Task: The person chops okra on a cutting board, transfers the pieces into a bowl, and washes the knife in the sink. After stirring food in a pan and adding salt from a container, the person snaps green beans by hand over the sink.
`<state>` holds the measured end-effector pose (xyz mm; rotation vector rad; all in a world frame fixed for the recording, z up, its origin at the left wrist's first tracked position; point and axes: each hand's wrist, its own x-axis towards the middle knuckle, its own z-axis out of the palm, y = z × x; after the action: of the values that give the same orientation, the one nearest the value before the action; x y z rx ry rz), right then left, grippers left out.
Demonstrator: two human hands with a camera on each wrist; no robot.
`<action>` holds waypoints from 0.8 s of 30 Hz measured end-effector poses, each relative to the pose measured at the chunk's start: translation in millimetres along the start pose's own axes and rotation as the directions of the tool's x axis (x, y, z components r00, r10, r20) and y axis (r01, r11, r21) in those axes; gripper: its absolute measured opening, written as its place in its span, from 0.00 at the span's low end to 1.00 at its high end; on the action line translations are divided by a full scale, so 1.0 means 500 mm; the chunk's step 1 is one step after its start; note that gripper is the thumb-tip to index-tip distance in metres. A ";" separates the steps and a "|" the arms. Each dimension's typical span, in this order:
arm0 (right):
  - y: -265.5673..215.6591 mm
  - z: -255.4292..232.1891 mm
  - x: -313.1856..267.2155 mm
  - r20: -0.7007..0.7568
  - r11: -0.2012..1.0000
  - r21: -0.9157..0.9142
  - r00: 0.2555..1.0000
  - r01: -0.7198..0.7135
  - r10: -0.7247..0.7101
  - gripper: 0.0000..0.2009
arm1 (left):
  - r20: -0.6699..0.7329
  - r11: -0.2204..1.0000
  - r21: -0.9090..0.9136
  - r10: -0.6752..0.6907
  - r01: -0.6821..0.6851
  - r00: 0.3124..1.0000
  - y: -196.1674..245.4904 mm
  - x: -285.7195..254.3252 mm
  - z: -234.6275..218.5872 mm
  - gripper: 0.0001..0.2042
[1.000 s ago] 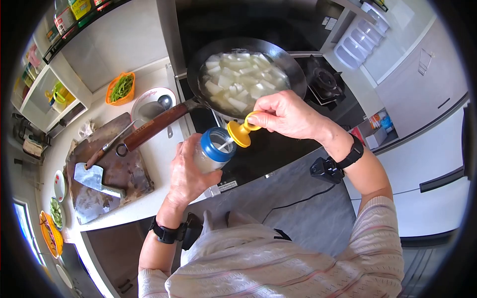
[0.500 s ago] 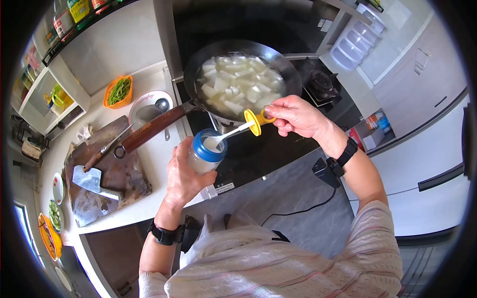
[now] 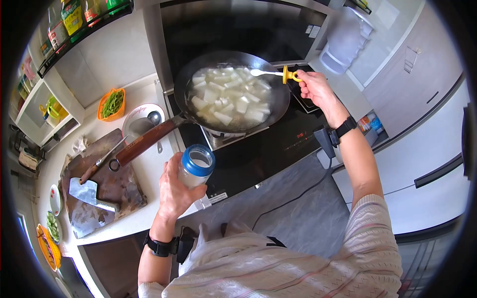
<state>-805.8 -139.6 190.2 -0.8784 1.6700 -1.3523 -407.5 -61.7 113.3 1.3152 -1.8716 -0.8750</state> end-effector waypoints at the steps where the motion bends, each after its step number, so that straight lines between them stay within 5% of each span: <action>1: -0.002 -0.008 0.002 -0.042 0.994 -0.106 0.998 0.038 -0.042 0.12 | -0.001 1.000 -0.002 0.000 0.000 1.000 -0.001 -0.002 -0.001 0.38; 8: 0.000 -0.016 0.013 -0.115 0.774 -0.598 0.934 0.207 -0.339 0.16 | -0.014 1.000 0.009 0.001 -0.001 1.000 -0.003 -0.008 -0.006 0.38; 10: -0.014 -0.011 0.000 0.039 0.402 -0.852 0.806 0.336 -0.591 0.15 | -0.010 1.000 0.030 0.002 -0.002 1.000 -0.006 -0.013 -0.005 0.38; 11: -0.016 -0.012 -0.009 0.040 0.407 -0.848 0.808 0.338 -0.588 0.15 | 0.003 1.000 0.013 -0.002 0.002 1.000 -0.010 -0.014 -0.005 0.39; 13: -0.036 0.007 -0.037 0.175 0.260 -0.839 0.689 0.478 -0.704 0.14 | -0.006 1.000 0.005 -0.019 0.019 1.000 -0.011 -0.012 -0.014 0.39; 14: -0.051 0.026 -0.067 0.137 0.598 -0.634 0.832 0.491 -0.537 0.12 | 0.002 1.000 0.001 -0.025 0.025 1.000 -0.010 -0.016 -0.017 0.39; 15: -0.080 0.053 -0.123 0.232 0.795 -0.384 0.883 0.469 -0.409 0.10 | 0.013 0.999 -0.001 -0.033 0.033 0.999 -0.010 -0.021 -0.021 0.39; 17: -0.110 0.098 -0.205 0.412 0.809 -0.331 0.845 0.486 -0.340 0.09 | 0.043 0.999 -0.001 -0.047 0.047 0.998 -0.004 -0.028 -0.036 0.39; 19: -0.111 0.160 -0.267 0.586 0.791 -0.273 0.747 0.547 -0.314 0.07 | 0.046 0.998 -0.002 -0.063 0.063 0.997 -0.001 -0.039 -0.052 0.39; 24: -0.080 0.296 -0.327 0.852 0.386 -0.078 0.263 0.919 -0.453 0.09 | 0.153 0.996 -0.043 -0.072 0.079 0.986 0.007 -0.083 -0.119 0.38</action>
<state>-599.5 -66.0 238.5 -2.4918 0.9204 -0.6892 -349.4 -29.5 142.3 1.3296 -1.9125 -1.0801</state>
